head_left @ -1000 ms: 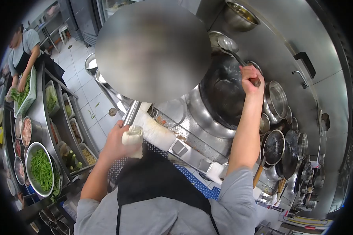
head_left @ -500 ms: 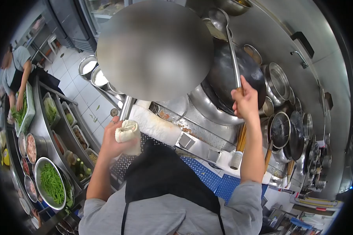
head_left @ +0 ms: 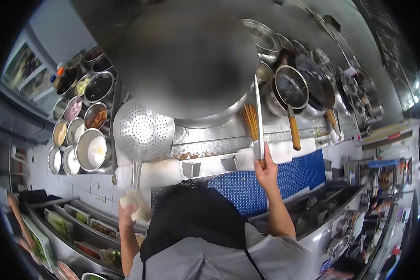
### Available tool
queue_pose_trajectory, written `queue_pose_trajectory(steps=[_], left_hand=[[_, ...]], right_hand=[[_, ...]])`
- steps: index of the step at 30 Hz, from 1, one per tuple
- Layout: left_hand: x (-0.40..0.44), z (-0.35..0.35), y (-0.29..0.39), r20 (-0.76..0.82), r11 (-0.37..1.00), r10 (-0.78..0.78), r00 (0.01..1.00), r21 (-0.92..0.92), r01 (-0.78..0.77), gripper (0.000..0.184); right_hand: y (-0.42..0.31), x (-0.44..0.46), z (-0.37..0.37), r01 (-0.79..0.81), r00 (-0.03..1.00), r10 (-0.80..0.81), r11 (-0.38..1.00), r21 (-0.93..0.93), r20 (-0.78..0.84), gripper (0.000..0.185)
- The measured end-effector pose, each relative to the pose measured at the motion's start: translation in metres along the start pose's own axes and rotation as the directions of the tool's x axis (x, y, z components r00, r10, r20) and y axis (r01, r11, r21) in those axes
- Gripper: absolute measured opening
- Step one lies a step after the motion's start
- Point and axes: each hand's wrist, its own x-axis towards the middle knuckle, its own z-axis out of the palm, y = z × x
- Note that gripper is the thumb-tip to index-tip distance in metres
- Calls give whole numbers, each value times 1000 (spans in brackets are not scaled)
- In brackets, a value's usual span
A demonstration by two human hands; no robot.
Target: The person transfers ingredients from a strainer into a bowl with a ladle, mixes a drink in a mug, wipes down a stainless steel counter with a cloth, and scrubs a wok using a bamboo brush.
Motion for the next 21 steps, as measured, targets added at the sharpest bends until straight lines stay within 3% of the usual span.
queue_pose_trajectory(steps=[6, 9, 12, 13, 14, 15, 16, 17, 19, 20, 21], left_hand=[[24, -51, -2, 85, 993, -122, 989, 5, 122, 71], [41, -87, -1, 120, 970, -243, 963, 3, 244, 70], [46, -77, 33, 111, 960, -210, 971, 209, 184, 72], [52, -85, 38, 9, 915, -244, 970, 332, 228, 76], [48, -93, 42, -8, 873, -193, 981, 455, 176, 76], [43, -61, 70, -11, 809, -144, 989, 574, 124, 76], [42, -32, 95, 1, 727, -96, 995, 683, 70, 76], [43, -15, 111, 60, 791, -34, 998, 612, -10, 75], [40, 9, 130, 129, 889, 112, 985, 429, -157, 74], [51, 7, 130, 221, 915, 130, 967, 350, -203, 74], [53, 29, 133, 199, 957, 94, 975, 251, -144, 76]], right_hand=[[63, -44, -48, -199, 980, 198, 979, -51, -17, 70], [94, -44, -54, -198, 980, 198, 956, -218, -23, 68], [130, -41, -46, -96, 995, 93, 933, -348, -24, 69], [139, -40, -43, -74, 997, 67, 919, -387, -32, 68], [148, -42, -39, -57, 998, 44, 903, -426, -42, 67], [139, -39, -41, -250, 963, 269, 866, -432, -18, 63], [140, -34, -38, -155, 988, 145, 834, -529, -60, 64], [141, -27, -35, -67, 996, 13, 777, -625, -91, 65], [119, -7, -24, -23, 995, -45, 783, -622, -94, 72], [103, 4, -9, -24, 998, -15, 756, -654, -54, 74], [84, 18, 7, -17, 1000, 8, 729, -684, -16, 76]])
